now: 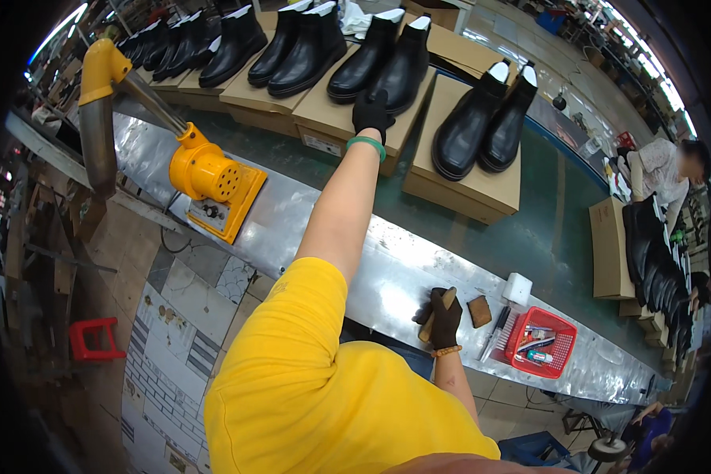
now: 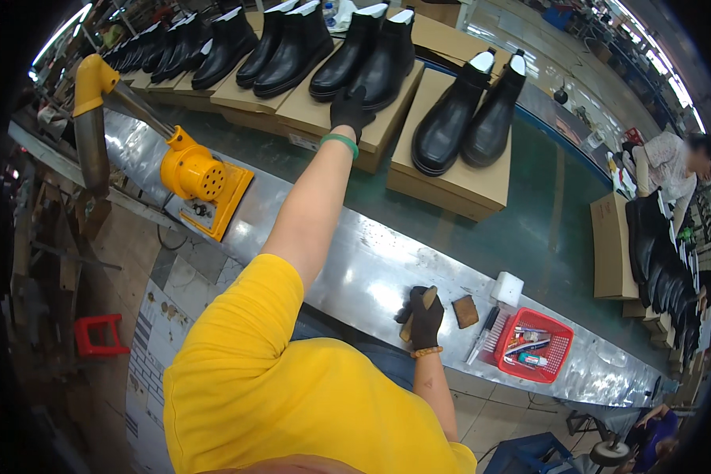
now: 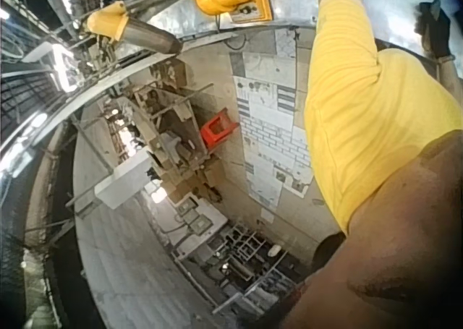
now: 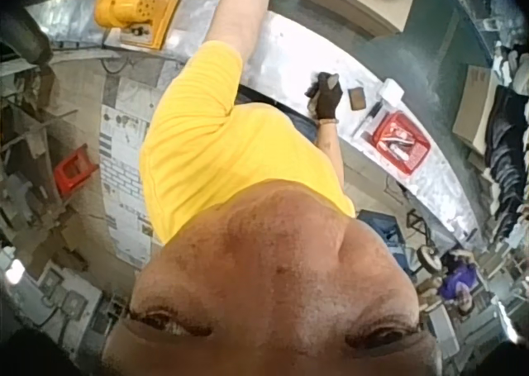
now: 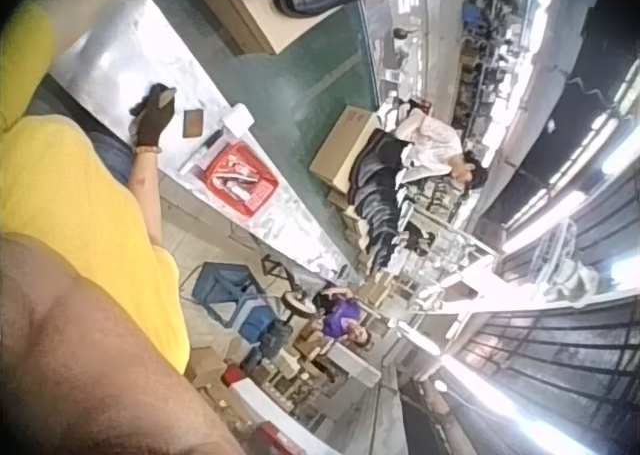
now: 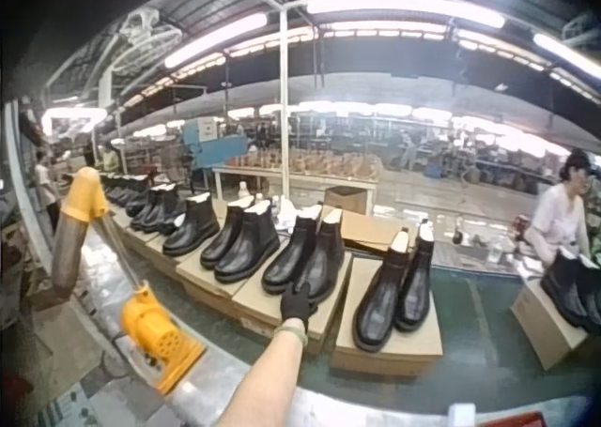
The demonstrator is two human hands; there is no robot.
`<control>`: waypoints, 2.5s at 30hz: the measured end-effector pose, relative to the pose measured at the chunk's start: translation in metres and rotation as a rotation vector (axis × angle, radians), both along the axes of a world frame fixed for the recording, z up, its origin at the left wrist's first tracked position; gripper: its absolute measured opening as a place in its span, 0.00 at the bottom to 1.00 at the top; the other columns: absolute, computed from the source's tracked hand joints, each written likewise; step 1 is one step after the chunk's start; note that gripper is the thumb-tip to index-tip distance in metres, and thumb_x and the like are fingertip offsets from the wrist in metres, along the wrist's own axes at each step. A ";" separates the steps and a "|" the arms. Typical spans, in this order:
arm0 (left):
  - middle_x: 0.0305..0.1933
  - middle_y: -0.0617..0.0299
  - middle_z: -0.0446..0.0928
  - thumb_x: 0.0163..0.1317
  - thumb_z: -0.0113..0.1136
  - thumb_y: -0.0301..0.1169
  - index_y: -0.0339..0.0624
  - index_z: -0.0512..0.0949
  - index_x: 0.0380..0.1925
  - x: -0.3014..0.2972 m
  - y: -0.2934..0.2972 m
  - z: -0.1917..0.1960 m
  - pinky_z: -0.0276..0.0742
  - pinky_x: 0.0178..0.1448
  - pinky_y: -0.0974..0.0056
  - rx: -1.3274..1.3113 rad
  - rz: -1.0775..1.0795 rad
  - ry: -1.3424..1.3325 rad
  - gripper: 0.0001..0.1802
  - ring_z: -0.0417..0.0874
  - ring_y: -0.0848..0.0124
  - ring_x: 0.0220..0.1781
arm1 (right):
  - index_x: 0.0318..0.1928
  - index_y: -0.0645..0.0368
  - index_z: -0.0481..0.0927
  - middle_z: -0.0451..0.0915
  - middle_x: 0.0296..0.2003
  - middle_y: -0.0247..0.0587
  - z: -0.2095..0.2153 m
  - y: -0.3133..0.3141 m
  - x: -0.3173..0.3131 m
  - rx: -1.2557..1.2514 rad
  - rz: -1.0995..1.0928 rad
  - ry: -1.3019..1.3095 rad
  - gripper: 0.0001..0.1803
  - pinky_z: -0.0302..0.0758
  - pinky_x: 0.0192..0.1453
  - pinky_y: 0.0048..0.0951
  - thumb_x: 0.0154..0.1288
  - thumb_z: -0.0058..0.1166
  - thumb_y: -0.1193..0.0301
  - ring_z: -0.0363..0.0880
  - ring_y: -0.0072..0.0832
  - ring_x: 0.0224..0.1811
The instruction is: The person cleans black leather boots on a factory assembly line. They pick up boots from a conveyor belt, use a wooden brush to scrub the soles and sides, and then wipe the boots with a white cloth. The cleaned boots are placed back onto the conveyor belt.
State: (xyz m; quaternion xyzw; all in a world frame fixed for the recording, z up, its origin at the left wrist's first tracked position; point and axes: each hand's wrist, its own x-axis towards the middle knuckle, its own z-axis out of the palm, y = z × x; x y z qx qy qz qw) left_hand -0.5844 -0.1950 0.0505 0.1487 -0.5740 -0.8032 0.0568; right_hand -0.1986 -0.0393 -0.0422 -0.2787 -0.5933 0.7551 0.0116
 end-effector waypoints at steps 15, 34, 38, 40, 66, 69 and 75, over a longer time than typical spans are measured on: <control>0.61 0.41 0.65 0.47 0.63 0.56 0.35 0.68 0.57 -0.029 -0.135 -0.074 0.60 0.66 0.49 -1.316 0.253 0.042 0.43 0.63 0.47 0.65 | 0.36 0.63 0.75 0.74 0.20 0.35 0.003 0.007 0.012 0.082 -0.111 0.079 0.09 0.71 0.19 0.25 0.60 0.55 0.69 0.73 0.22 0.16; 0.61 0.50 0.67 0.57 0.59 0.41 0.45 0.61 0.65 -0.073 -0.121 -0.061 0.66 0.60 0.60 -0.692 -0.577 0.015 0.37 0.71 0.60 0.58 | 0.30 0.60 0.72 0.75 0.22 0.48 -0.017 0.037 0.041 0.747 -0.172 0.175 0.17 0.71 0.27 0.38 0.55 0.61 0.60 0.77 0.44 0.23; 0.61 0.48 0.68 0.58 0.57 0.35 0.49 0.60 0.66 -0.079 -0.132 -0.056 0.66 0.61 0.60 -1.256 -0.707 0.117 0.34 0.70 0.59 0.60 | 0.30 0.59 0.72 0.75 0.23 0.48 -0.003 0.036 0.038 0.775 -0.148 0.148 0.18 0.70 0.29 0.41 0.53 0.61 0.58 0.75 0.48 0.26; 0.61 0.46 0.68 0.59 0.55 0.31 0.51 0.59 0.66 -0.077 -0.143 -0.050 0.65 0.62 0.60 -1.805 -0.807 0.285 0.33 0.70 0.59 0.61 | 0.30 0.59 0.72 0.75 0.23 0.49 0.000 0.036 0.036 0.747 -0.133 0.119 0.18 0.70 0.30 0.41 0.53 0.61 0.57 0.74 0.49 0.26; 0.68 0.50 0.58 0.53 0.61 0.53 0.56 0.52 0.69 0.059 0.263 -0.015 0.59 0.60 0.38 -0.591 -1.215 0.030 0.46 0.59 0.50 0.67 | 0.34 0.58 0.72 0.76 0.27 0.50 0.009 0.037 0.010 0.741 -0.050 0.084 0.20 0.70 0.34 0.42 0.56 0.57 0.54 0.75 0.49 0.29; 0.68 0.47 0.57 0.55 0.60 0.55 0.54 0.52 0.69 0.045 0.246 -0.043 0.59 0.61 0.40 -0.590 -1.203 0.155 0.46 0.60 0.52 0.67 | 0.33 0.59 0.73 0.75 0.25 0.50 0.005 0.036 0.004 0.767 -0.021 0.107 0.20 0.70 0.33 0.42 0.55 0.57 0.54 0.75 0.49 0.28; 0.66 0.67 0.62 0.62 0.55 0.46 0.54 0.63 0.64 0.093 0.135 -0.046 0.66 0.58 0.54 -0.076 -0.877 -0.133 0.30 0.67 0.60 0.59 | 0.29 0.60 0.73 0.76 0.24 0.50 -0.022 0.036 0.003 0.840 -0.156 0.200 0.15 0.70 0.30 0.41 0.54 0.60 0.61 0.75 0.47 0.26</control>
